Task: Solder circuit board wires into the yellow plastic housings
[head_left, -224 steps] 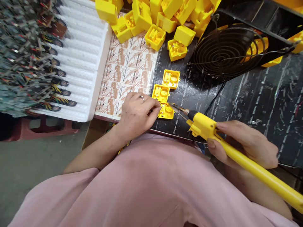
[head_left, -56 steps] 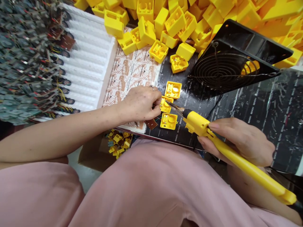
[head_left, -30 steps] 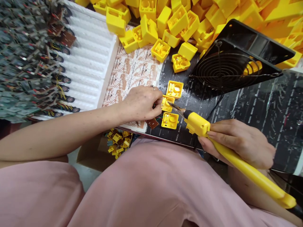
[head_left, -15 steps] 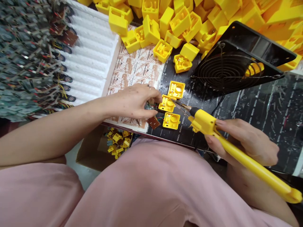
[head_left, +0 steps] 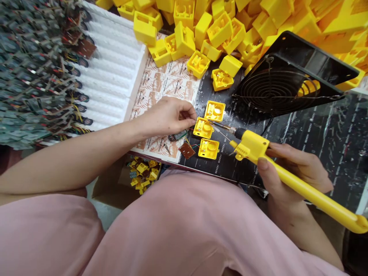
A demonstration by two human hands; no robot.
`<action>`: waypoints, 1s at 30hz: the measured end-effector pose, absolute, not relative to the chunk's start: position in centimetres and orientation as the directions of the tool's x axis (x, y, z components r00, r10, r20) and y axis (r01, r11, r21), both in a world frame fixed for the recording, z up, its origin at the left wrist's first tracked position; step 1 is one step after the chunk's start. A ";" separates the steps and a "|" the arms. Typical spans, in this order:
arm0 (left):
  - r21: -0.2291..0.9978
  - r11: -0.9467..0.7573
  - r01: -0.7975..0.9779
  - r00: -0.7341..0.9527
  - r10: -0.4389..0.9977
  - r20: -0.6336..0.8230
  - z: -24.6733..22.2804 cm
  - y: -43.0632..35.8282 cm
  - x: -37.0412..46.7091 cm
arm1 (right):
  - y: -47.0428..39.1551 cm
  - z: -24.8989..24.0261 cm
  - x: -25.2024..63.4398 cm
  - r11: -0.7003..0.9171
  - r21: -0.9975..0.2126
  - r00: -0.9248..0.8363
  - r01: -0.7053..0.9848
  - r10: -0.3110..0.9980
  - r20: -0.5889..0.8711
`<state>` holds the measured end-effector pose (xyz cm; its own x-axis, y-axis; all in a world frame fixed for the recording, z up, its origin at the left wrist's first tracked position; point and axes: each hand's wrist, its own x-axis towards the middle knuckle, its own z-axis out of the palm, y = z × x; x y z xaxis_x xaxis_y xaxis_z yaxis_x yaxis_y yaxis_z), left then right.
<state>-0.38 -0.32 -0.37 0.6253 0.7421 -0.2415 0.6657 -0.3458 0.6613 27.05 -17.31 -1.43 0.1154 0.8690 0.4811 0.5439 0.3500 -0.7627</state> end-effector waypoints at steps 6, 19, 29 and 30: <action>0.529 -0.423 0.736 0.596 0.775 -0.209 -0.3 -0.6 0.8 | -16.2 -0.8 25.6 0.489 -0.692 -0.025 0.531 0.825 0.564; 0.324 -0.500 0.803 0.583 0.773 -0.250 0.4 -1.0 2.0 | -16.4 -0.3 25.1 0.456 -0.666 -0.063 0.590 0.849 0.525; 0.258 -0.626 0.736 0.676 0.701 -0.226 0.7 -0.2 2.5 | -15.1 -0.1 24.9 0.604 -0.441 -0.277 0.665 0.747 0.604; 0.263 -0.621 0.738 0.673 0.701 -0.236 0.8 -0.2 2.6 | -15.2 0.0 25.0 0.616 -0.426 -0.307 0.663 0.743 0.595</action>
